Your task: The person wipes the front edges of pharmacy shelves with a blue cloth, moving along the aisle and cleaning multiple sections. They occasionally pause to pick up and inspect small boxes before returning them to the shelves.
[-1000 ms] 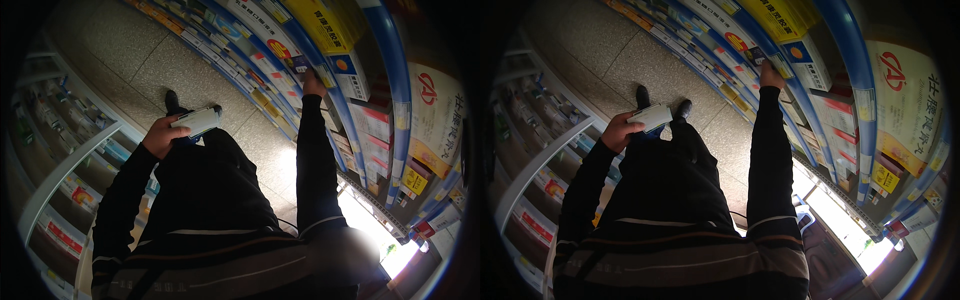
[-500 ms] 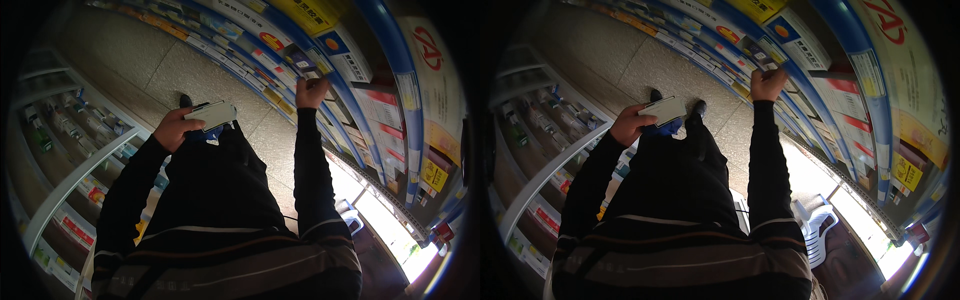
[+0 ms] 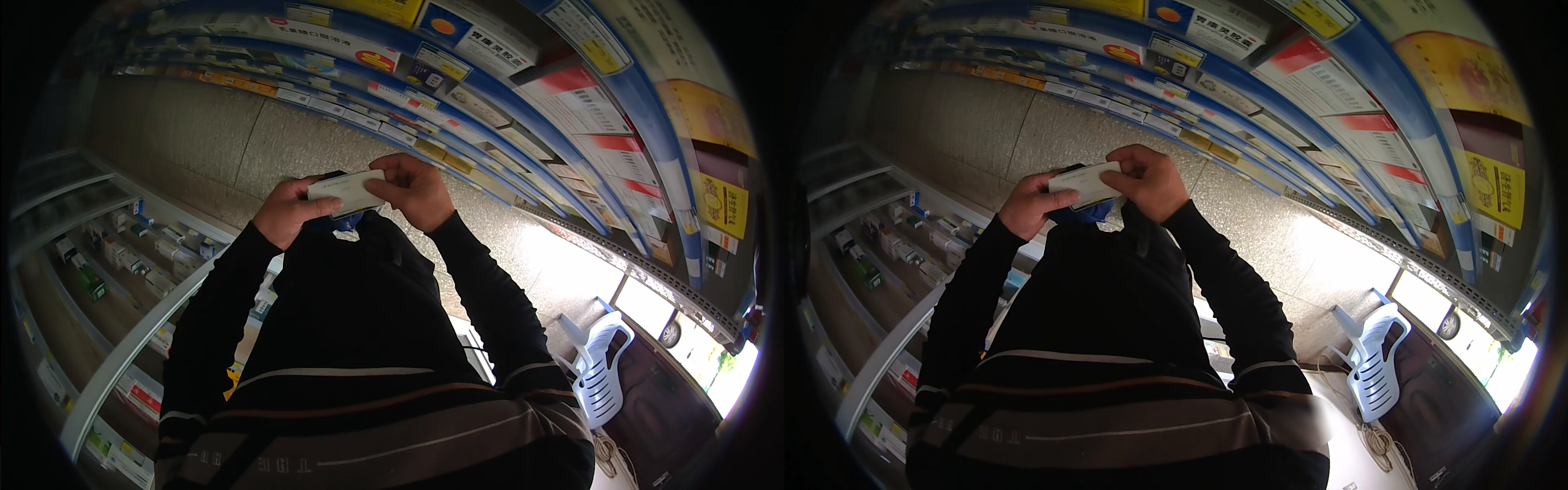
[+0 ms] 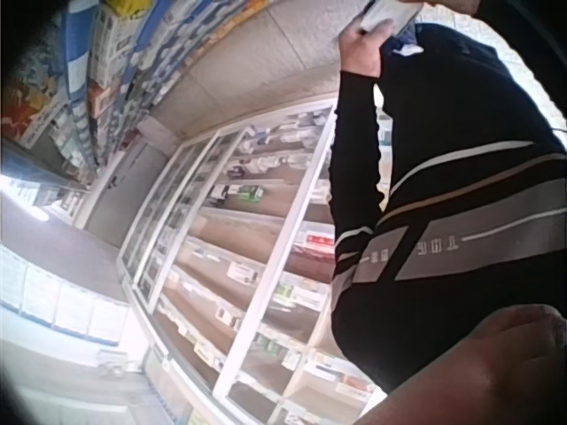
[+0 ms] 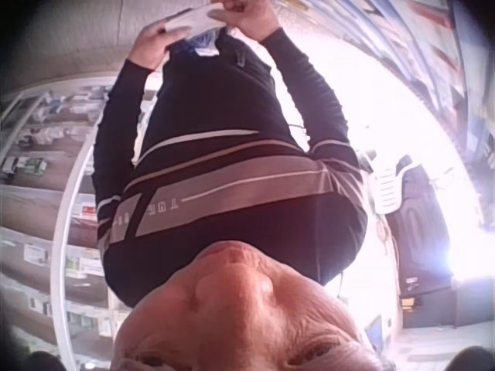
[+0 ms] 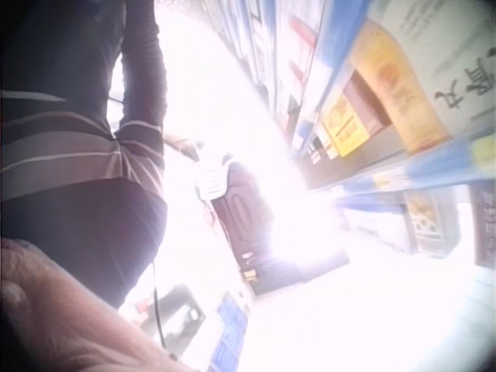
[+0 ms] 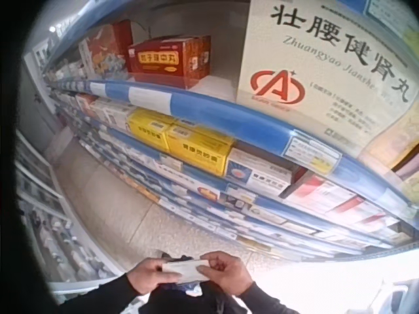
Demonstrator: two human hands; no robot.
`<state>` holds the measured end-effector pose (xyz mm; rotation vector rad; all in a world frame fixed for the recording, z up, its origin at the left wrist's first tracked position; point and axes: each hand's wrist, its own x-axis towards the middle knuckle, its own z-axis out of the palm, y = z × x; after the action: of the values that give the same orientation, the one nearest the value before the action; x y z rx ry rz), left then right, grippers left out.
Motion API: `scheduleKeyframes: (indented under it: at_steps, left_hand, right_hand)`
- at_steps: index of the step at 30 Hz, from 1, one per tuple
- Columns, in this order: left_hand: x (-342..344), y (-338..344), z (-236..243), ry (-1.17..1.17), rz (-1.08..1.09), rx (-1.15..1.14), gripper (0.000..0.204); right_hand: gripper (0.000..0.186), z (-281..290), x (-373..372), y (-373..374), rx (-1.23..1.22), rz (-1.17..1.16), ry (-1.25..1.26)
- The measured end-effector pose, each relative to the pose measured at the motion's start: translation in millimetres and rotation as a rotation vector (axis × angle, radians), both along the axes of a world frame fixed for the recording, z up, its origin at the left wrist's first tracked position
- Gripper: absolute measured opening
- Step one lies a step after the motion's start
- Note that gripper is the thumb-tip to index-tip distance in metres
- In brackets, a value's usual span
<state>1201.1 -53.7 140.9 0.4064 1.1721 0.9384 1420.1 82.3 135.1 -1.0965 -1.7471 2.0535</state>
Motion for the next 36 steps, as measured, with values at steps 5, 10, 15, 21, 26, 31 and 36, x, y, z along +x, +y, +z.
scheduleKeyframes:
  at_steps: [5,10,15,21,26,31,36]
  left_hand:
    - [3.3,-0.9,-2.7,0.027,-0.017,0.011,0.041]
    - [6.5,-1.0,-3.1,0.025,-0.033,-0.033,0.038]
    - [7.3,-8.7,-0.6,0.043,-0.021,-0.045,0.038]
    - [2.9,-7.4,4.5,0.143,-0.113,-0.045,0.042]
    - [-0.1,-9.1,8.0,0.078,-0.073,-0.09,0.044]
    - [-3.9,-11.4,9.0,0.132,-0.122,-0.074,0.044]
    - [-1.7,-13.4,5.6,0.06,-0.048,-0.124,0.042]
  right_hand:
    - [0.026,3.7,9.7,-2.4,-0.131,-0.09,0.017]
    - [0.023,-5.6,22.4,-2.6,-0.211,-0.176,0.086]
    - [0.026,-54.9,67.7,33.6,0.083,-0.338,0.038]
    - [0.01,-106.2,116.0,98.4,0.872,-0.357,-0.233]
    - [0.011,-128.9,109.2,112.9,1.136,-0.342,-0.343]
    - [0.013,-144.9,108.9,116.9,1.111,-0.339,-0.579]
    - [0.015,-142.2,108.0,127.1,1.222,-0.272,-0.541]
